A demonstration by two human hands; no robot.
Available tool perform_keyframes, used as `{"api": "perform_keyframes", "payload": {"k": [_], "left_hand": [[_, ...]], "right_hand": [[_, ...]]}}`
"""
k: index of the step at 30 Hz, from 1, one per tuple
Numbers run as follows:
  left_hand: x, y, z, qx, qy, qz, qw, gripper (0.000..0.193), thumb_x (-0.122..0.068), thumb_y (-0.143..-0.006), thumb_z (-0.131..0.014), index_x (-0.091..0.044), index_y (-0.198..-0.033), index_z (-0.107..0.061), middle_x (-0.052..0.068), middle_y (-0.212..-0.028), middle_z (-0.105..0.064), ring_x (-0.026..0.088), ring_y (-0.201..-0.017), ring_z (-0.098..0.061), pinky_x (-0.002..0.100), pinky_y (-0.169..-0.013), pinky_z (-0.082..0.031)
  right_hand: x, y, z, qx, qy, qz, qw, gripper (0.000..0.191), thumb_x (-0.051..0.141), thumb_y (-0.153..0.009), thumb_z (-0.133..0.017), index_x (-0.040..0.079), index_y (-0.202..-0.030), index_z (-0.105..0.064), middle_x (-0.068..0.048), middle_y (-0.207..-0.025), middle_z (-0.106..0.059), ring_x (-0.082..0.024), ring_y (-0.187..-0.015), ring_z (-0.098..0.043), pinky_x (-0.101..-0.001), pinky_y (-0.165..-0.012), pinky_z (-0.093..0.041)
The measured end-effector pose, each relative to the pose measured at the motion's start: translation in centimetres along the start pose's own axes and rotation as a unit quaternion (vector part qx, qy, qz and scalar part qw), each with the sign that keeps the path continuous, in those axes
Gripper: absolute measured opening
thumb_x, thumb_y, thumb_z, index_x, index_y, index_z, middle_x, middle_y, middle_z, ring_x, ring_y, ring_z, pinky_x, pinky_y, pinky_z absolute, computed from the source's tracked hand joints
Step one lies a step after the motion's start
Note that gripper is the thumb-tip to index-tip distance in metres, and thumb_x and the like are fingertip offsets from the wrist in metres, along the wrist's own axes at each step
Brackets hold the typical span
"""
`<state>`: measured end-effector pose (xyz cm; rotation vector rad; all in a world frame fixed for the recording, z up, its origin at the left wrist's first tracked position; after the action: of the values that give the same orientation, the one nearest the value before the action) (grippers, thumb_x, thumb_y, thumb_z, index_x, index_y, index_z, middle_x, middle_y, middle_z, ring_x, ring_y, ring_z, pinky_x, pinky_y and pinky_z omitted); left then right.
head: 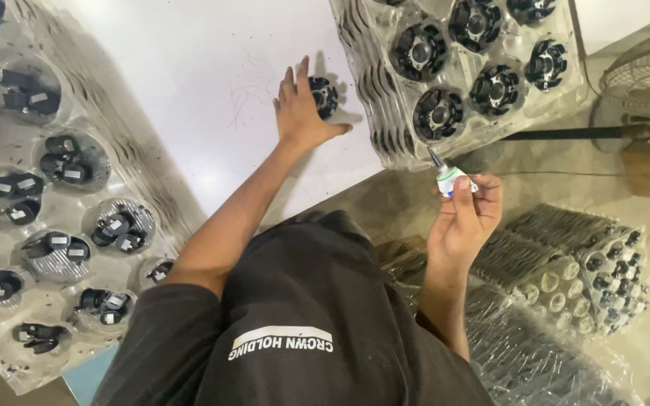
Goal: The person sits at a workbench with blister trays of small black mechanical components. They pick one component at a time, squeeze liquid from a small nozzle-tipped tube onto it, and place the treated component back into the tray, repeating this across many components.
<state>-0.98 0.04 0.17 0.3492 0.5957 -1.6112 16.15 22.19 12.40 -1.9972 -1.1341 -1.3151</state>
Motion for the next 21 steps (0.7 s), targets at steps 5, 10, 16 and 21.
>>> {"api": "perform_keyframes", "payload": {"k": [5,10,16,21], "left_hand": [[2.0,-1.8,1.9,0.159,0.085,0.215,0.960,0.069,-0.045,-0.072,-0.087,-0.013,-0.129,-0.062,0.014,-0.113,-0.072,0.033,-0.107,-0.069,0.044,-0.091,-0.056],[1.4,-4.0,1.0,0.200,0.040,0.247,0.947,0.066,-0.046,-0.058,-0.093,-0.003,-0.100,-0.068,0.015,-0.089,-0.073,0.034,-0.088,-0.071,0.043,-0.078,-0.057],[-1.1,-5.0,-0.7,0.189,-0.117,0.208,0.953,0.036,-0.031,-0.073,-0.085,-0.002,-0.093,-0.075,0.020,-0.091,-0.074,0.038,-0.088,-0.073,0.044,-0.078,-0.060],[-1.3,-4.6,0.9,0.121,-0.087,0.246,0.958,0.066,-0.043,-0.061,-0.096,0.004,-0.099,-0.071,0.022,-0.088,-0.073,0.038,-0.081,-0.071,0.046,-0.072,-0.058]], "right_hand": [[0.0,-4.1,-1.3,0.052,0.015,-0.013,0.998,0.019,0.001,-0.105,-0.070,0.004,-0.118,-0.056,-0.008,-0.106,-0.066,-0.019,-0.095,-0.068,-0.0366,-0.085,-0.059],[0.7,-8.1,-2.0,0.097,0.067,-0.006,0.993,0.023,0.006,-0.103,-0.072,0.003,-0.119,-0.056,-0.009,-0.108,-0.068,-0.017,-0.093,-0.069,-0.0340,-0.081,-0.060],[2.6,-14.3,-1.1,0.208,0.112,0.017,0.972,0.038,0.000,-0.096,-0.080,0.001,-0.126,-0.056,-0.006,-0.113,-0.062,-0.014,-0.097,-0.067,-0.0284,-0.086,-0.059],[3.4,-18.5,1.0,0.236,0.151,-0.007,0.960,0.038,-0.002,-0.095,-0.081,0.000,-0.123,-0.056,-0.006,-0.114,-0.062,-0.011,-0.096,-0.067,-0.0220,-0.085,-0.056]]}}
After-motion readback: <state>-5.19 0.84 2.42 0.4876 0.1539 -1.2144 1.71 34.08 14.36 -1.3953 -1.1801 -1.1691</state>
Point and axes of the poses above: each hand's wrist, its own y-axis away from the middle knuckle, its own z-axis out of the back of the hand, x = y × z, the point moved 1 cm from there along -y, towards the middle knuckle
